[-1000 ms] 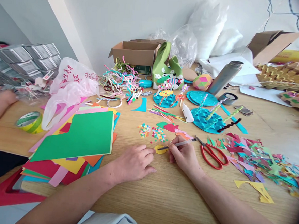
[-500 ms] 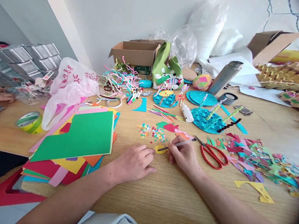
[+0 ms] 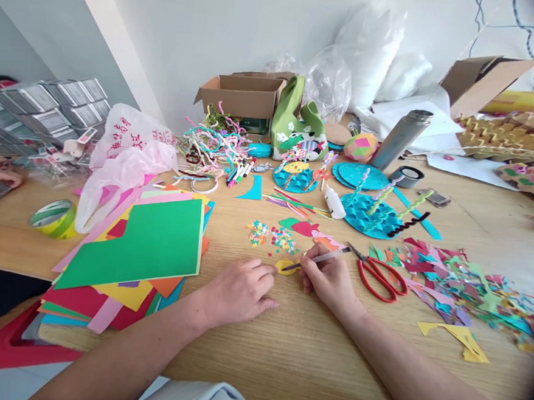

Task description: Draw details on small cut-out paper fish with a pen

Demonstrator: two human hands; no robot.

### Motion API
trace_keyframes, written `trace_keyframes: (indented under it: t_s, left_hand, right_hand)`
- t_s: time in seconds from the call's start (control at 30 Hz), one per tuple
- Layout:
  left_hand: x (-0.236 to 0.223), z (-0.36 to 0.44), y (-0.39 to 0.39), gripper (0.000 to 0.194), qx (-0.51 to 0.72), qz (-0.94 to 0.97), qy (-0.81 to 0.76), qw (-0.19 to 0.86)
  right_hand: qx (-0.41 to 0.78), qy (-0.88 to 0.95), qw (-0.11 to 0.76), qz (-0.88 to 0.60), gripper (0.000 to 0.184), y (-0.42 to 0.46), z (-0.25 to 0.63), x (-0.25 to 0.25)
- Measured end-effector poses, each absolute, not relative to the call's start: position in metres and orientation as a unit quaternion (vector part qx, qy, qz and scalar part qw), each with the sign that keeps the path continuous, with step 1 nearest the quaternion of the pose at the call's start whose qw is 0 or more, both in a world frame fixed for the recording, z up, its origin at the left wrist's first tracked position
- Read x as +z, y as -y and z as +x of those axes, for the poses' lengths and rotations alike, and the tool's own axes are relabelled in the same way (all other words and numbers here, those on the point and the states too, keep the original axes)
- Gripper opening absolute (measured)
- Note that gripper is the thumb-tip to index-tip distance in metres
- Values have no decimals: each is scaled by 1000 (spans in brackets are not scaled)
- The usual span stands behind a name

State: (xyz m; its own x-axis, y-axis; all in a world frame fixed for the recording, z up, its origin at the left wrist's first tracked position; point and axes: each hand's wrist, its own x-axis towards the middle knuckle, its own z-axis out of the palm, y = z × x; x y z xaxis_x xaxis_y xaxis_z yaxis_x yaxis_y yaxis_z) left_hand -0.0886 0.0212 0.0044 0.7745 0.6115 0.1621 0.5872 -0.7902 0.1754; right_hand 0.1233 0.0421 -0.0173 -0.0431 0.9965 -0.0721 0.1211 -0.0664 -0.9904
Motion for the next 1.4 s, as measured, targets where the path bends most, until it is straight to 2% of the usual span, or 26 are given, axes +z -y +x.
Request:
trace_keyframes:
  t_s: [1.4]
  left_hand:
    - [5, -88, -21, 30, 112, 942, -314, 41]
  right_hand:
    - [504, 530, 449, -514, 20, -41, 124, -20]
